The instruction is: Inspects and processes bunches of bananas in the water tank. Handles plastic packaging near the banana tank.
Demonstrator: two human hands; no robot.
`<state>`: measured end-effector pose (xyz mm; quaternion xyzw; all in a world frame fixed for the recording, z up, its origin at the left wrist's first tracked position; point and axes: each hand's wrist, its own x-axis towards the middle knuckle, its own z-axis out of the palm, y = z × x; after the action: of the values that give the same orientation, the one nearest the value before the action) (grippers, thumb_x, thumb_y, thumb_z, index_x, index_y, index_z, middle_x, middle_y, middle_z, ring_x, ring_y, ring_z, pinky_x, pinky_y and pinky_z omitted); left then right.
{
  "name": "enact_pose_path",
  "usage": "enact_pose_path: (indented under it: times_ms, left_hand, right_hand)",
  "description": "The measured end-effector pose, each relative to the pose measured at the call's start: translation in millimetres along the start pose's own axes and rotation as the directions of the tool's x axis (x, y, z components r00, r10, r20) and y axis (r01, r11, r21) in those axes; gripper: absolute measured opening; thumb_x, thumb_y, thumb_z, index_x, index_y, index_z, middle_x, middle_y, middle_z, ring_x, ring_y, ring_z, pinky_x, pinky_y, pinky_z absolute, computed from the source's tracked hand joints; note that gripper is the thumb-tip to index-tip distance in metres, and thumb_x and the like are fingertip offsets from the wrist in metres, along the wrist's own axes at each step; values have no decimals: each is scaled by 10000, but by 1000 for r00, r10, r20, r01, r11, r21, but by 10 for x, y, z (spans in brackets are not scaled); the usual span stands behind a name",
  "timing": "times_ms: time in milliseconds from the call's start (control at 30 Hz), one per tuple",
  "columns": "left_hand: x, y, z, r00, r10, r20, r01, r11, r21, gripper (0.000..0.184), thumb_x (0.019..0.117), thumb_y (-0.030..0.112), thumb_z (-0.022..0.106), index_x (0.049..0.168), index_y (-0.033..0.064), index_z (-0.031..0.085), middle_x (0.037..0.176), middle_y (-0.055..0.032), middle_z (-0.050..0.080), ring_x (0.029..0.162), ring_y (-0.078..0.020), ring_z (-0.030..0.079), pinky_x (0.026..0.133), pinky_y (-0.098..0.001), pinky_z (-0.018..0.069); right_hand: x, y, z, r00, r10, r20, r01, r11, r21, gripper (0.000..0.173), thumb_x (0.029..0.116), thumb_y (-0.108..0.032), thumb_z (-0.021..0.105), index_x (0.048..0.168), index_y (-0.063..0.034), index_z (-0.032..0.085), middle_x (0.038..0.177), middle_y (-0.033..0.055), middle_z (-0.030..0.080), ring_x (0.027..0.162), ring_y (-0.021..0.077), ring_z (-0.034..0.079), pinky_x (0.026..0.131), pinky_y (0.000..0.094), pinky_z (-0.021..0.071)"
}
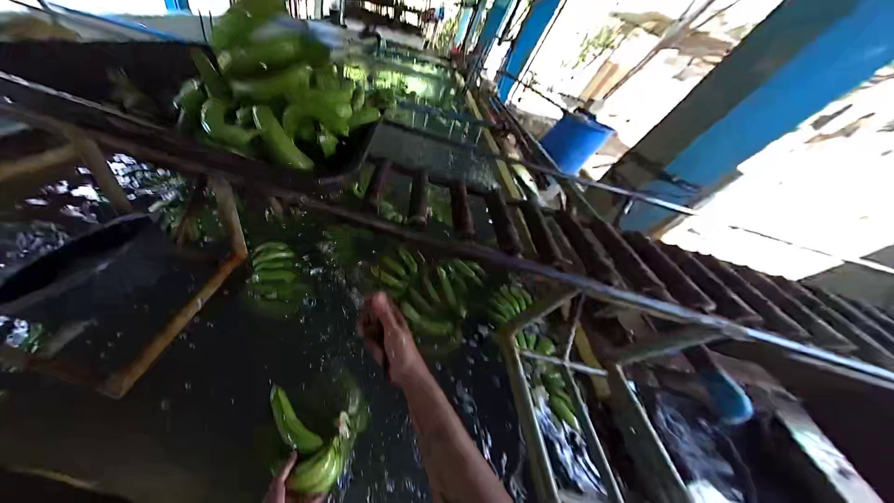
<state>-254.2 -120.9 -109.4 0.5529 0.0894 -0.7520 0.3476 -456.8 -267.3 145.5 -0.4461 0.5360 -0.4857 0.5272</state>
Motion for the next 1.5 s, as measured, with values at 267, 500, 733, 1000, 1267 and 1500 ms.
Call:
enact_pose_path:
  times_ms: [267, 500, 733, 1000, 1267, 1500]
  left_hand:
    - [-120, 200, 397, 997, -61, -48, 67, 989, 129, 570, 1034, 482, 480, 1483, 139, 407, 1376, -196, 557, 1159, -370, 619, 892, -547, 562]
    - [-215, 161, 657, 991, -97, -97, 103, 993, 56, 582, 1038, 505, 456, 1494, 149, 394, 1418, -186, 536, 1222, -372, 594, 918, -562, 551]
    - [-187, -99, 850, 994, 47, -103, -35, 992, 120, 484, 1086, 368, 424, 1481, 88, 406, 1366, -216, 552, 1129, -375, 639, 825, -562, 586]
    - [-76, -267, 805, 985, 174, 1, -171, 963, 208, 632, 1062, 204, 524, 1588, 164, 177, 1374, -251, 537, 1059, -422, 670, 763, -573, 608]
    - [3, -354, 621, 960, 280, 11, -275, 934, 228, 798, 1016, 108, 598, 1601, 196, 63, 1365, -277, 518, 991, -427, 689, 710, -568, 621]
    - [12, 250, 403, 985, -92, 143, 0, 844, 536, 450, 1108, 325, 354, 1475, 66, 381, 1283, -219, 620, 1030, -362, 697, 798, -528, 612]
  right_hand:
    - [-1057, 2046, -481, 837, 443, -321, -542, 747, -384, 368, 1106, -262, 431, 1223, 19, 637, 868, 121, 668, 732, 217, 637, 721, 417, 552]
    - [-826, 2222, -313, 781, 532, -327, -614, 560, -555, 406, 1108, -337, 419, 1266, -40, 647, 1072, 198, 724, 1044, 366, 698, 930, 563, 535]
    - [-1094, 2031, -183, 751, 630, -198, -655, 672, -346, 371, 1119, -204, 386, 1255, 70, 595, 1011, 213, 664, 872, 286, 654, 803, 446, 552]
    - [-1141, 1690, -692, 807, 486, -336, -579, 538, -613, 392, 1118, -290, 385, 1281, -13, 610, 1017, 213, 706, 981, 364, 697, 889, 552, 537]
    - [-1670, 1997, -503, 711, 703, -36, -704, 709, -40, 300, 1118, -233, 353, 1122, -19, 563, 711, 12, 518, 517, 79, 467, 470, 229, 424]
    - [-1470, 1912, -759, 952, 256, -166, -300, 678, -672, 411, 907, -301, 768, 1232, -58, 705, 1290, 125, 682, 1006, 319, 710, 857, 544, 576]
